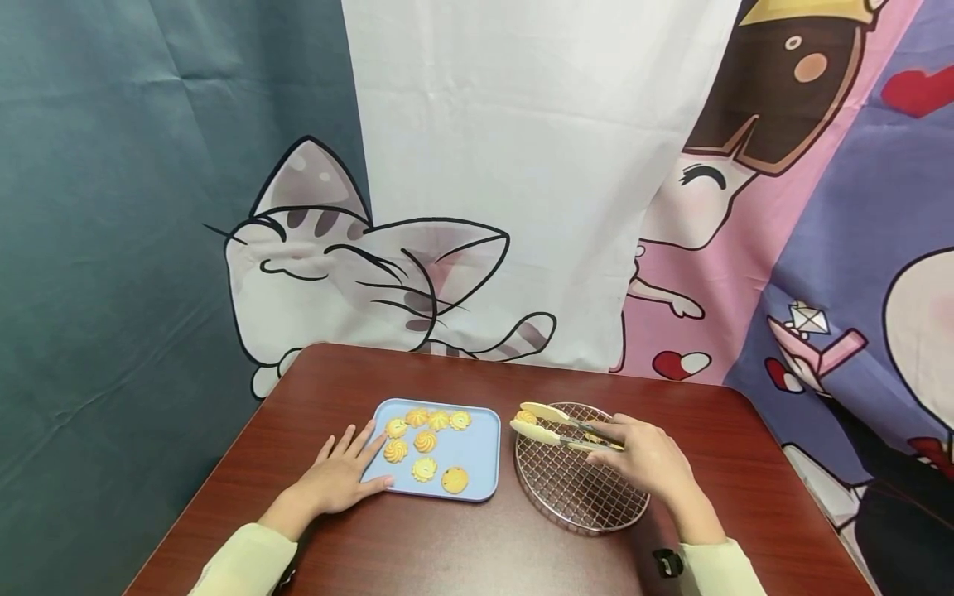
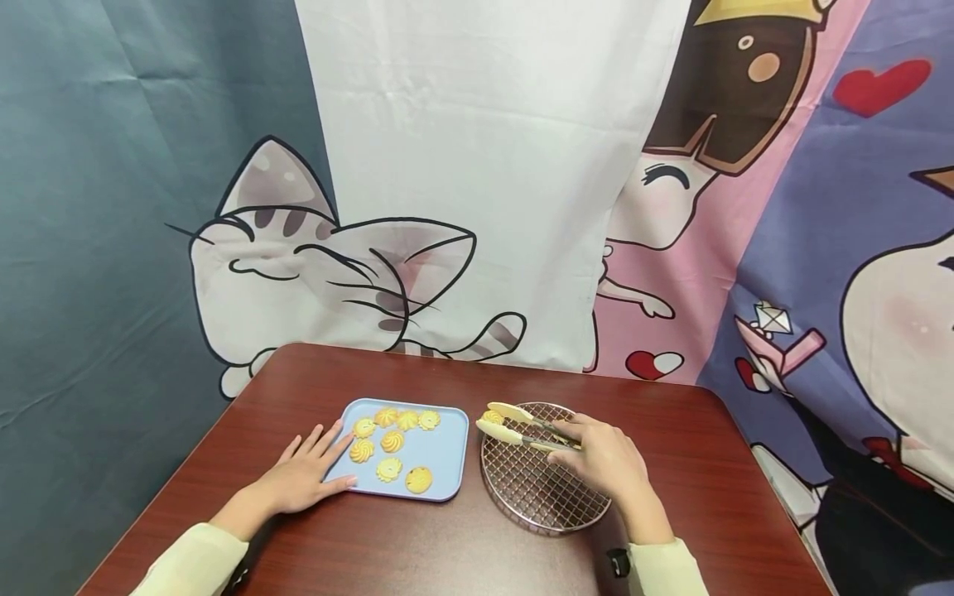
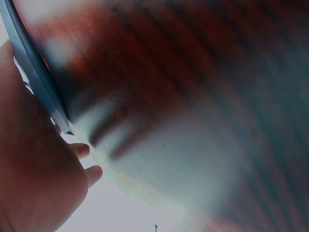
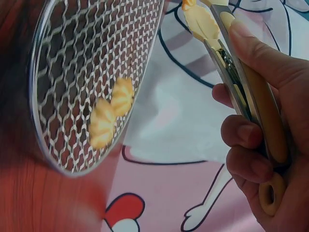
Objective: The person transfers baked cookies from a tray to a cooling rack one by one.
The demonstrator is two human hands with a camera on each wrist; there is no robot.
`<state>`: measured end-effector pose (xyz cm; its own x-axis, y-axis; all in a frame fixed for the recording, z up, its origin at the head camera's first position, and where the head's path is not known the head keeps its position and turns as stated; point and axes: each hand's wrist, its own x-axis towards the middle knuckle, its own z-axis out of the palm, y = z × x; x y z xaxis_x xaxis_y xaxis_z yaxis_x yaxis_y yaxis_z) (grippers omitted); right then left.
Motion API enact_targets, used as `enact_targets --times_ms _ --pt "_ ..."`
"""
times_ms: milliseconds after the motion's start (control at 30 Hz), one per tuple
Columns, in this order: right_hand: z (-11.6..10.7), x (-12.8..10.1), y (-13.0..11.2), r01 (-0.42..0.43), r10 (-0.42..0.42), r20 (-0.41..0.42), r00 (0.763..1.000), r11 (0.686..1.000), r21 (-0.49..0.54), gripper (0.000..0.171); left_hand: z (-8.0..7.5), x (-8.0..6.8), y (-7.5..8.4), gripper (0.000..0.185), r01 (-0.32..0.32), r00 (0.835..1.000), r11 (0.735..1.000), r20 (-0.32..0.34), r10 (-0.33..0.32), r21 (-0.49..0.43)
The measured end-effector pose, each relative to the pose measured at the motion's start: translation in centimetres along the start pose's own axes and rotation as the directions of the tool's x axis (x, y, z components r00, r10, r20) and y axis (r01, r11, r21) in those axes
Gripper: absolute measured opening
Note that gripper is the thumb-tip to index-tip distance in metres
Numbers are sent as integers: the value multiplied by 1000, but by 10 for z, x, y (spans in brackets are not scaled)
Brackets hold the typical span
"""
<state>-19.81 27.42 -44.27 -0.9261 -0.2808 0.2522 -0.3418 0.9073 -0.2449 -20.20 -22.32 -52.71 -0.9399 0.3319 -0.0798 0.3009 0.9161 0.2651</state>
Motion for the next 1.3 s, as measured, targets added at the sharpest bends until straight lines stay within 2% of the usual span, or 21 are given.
enact_targets --times_ms 567,833,1100,1300 --pt "-7 -13 30 -38 38 -22 999 999 -9 50 -3 -2 3 85 -11 1000 1000 -10 11 -20" --pt "-7 -17 38 -55 54 -13 998 998 -18 50 2 0 1 86 -13 1000 1000 -6 13 -28" --pt "-5 -19 45 -65 65 -19 998 998 -19 53 6 0 -2 87 -26 999 999 -38 25 -20" --pt "-2 -20 49 -77 77 -23 997 997 -22 53 3 -2 0 85 -41 998 998 -40 39 -44"
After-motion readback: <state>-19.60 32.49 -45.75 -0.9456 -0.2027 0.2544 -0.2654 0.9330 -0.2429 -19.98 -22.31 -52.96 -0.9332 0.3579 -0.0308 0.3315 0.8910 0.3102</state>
